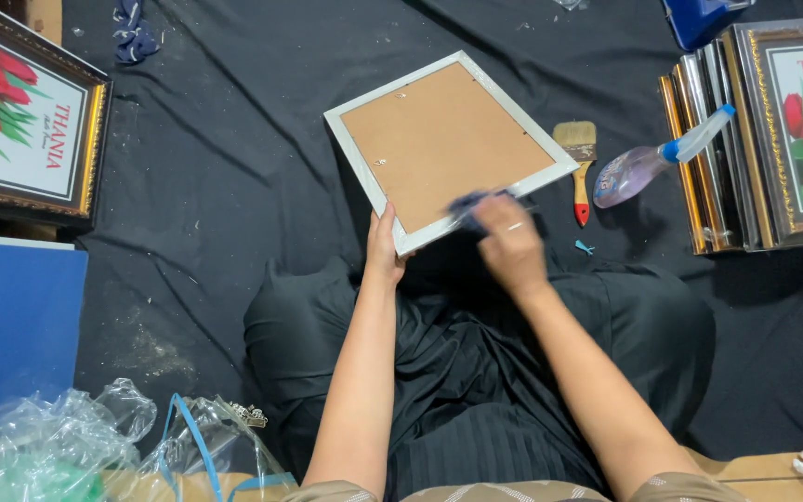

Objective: The person wipes the front and back of a framed picture with a cloth, then uses a brush to dust the back surface. The frame is flipped over during the process, and cleaning tools are used sequentially.

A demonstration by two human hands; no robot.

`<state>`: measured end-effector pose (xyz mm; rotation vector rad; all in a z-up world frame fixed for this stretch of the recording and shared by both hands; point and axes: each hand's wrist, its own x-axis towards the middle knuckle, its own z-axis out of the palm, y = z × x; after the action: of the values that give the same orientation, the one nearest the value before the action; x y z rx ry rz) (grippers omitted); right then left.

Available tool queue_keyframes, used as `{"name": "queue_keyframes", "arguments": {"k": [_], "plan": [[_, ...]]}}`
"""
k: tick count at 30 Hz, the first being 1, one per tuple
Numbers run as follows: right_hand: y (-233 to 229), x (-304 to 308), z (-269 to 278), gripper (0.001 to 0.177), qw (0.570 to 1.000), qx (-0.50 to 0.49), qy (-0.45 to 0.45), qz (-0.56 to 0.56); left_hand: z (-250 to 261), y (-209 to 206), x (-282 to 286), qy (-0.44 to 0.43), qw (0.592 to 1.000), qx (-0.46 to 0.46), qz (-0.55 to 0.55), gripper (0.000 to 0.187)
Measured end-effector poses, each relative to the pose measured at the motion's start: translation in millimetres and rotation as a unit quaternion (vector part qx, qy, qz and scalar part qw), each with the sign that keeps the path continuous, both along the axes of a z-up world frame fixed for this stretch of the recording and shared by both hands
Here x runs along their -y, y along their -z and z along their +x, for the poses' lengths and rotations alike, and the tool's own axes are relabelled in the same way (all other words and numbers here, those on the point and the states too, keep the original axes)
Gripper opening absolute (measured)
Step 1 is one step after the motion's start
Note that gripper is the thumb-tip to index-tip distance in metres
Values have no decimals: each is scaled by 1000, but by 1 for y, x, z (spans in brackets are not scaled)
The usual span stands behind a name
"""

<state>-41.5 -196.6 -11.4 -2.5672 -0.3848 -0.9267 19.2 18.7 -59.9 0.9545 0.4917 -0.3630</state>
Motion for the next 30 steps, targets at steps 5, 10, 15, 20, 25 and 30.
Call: {"name": "queue_keyframes", "arguments": {"k": [5,10,15,20,25,30], "plan": [[20,31,2,47,994,-19,88,55,-6,-33,6,3,1000,21,21,57],[-9,-63,-15,52,996,-28,-50,72,7,28,6,0,997,44,64,62],[4,-11,3,53,993,-33,-87,69,2,-2,7,10,990,60,129,66],[108,131,3,37,966,-129,206,89,-14,-50,11,19,978,113,176,64],[141,153,4,34,922,-186,323,108,-26,-67,26,21,964,135,226,63],[84,118,7,37,740,-553,377,73,-34,-92,45,-26,958,140,250,60]]}}
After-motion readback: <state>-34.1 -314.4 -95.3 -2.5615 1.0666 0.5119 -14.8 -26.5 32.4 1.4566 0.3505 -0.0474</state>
